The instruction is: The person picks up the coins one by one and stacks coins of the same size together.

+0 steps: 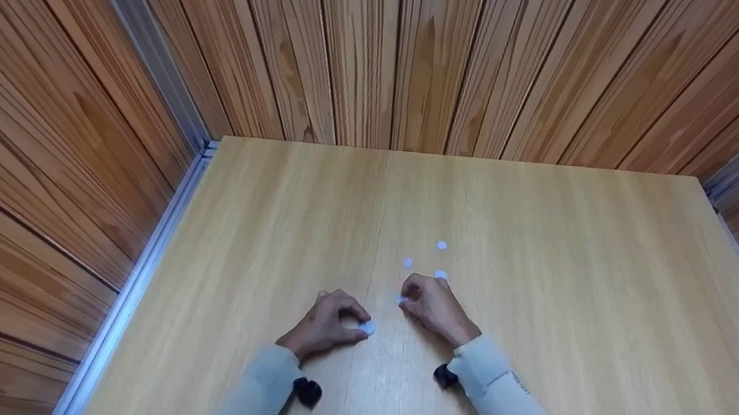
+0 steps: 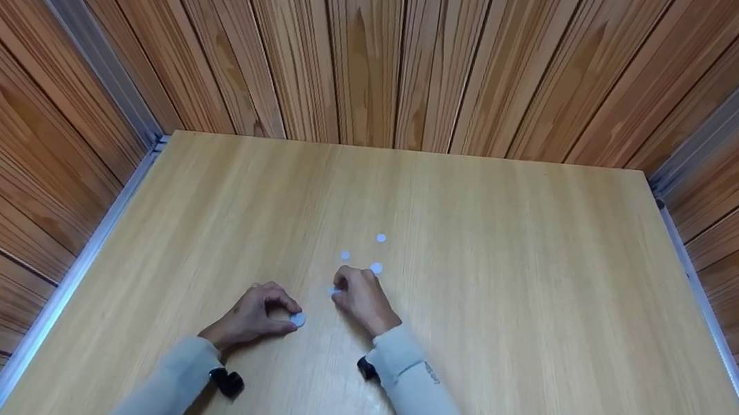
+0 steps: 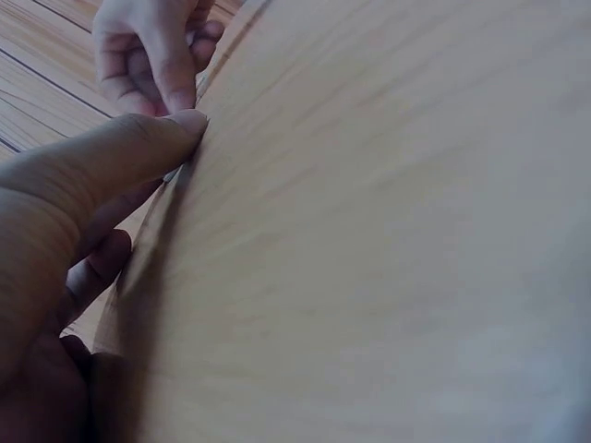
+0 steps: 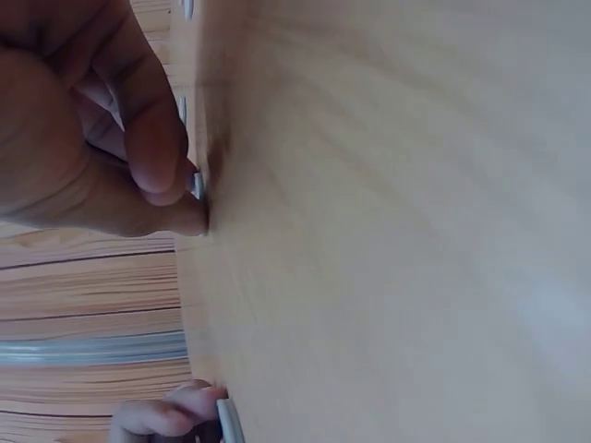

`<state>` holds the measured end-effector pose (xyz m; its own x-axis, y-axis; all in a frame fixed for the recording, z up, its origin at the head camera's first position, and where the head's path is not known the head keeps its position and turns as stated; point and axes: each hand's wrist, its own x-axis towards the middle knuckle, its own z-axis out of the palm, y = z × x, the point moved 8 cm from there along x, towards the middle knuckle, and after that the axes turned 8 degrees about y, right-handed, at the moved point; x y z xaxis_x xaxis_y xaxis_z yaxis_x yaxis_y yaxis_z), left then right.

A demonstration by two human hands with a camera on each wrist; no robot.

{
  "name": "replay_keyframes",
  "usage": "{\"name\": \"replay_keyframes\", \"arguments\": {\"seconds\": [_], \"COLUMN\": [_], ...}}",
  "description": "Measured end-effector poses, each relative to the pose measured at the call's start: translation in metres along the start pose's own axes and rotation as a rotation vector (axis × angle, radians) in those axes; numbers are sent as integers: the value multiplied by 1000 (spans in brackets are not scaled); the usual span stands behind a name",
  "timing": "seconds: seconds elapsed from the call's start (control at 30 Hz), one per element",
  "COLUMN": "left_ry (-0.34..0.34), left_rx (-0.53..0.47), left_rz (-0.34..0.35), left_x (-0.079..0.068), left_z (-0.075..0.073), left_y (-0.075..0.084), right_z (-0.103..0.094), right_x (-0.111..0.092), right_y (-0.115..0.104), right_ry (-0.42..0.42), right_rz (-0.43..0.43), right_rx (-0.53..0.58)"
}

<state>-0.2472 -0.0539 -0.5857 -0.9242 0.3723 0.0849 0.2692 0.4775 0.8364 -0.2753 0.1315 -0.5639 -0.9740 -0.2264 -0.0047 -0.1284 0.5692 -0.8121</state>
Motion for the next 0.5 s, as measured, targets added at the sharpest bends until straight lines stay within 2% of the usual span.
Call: {"name": "replay_keyframes", "arguments": {"seconds": [0.5], "left_ry": [8], "left_rx": [5], "left_rz": [-19], "left_x": [-1], "left_z": [0], "left_y": [-2], "right_z": [0], "right_x": [-30], "right_y": [12], "right_ry": [44], "right_rz": [-10], "right_rx": [129]}}
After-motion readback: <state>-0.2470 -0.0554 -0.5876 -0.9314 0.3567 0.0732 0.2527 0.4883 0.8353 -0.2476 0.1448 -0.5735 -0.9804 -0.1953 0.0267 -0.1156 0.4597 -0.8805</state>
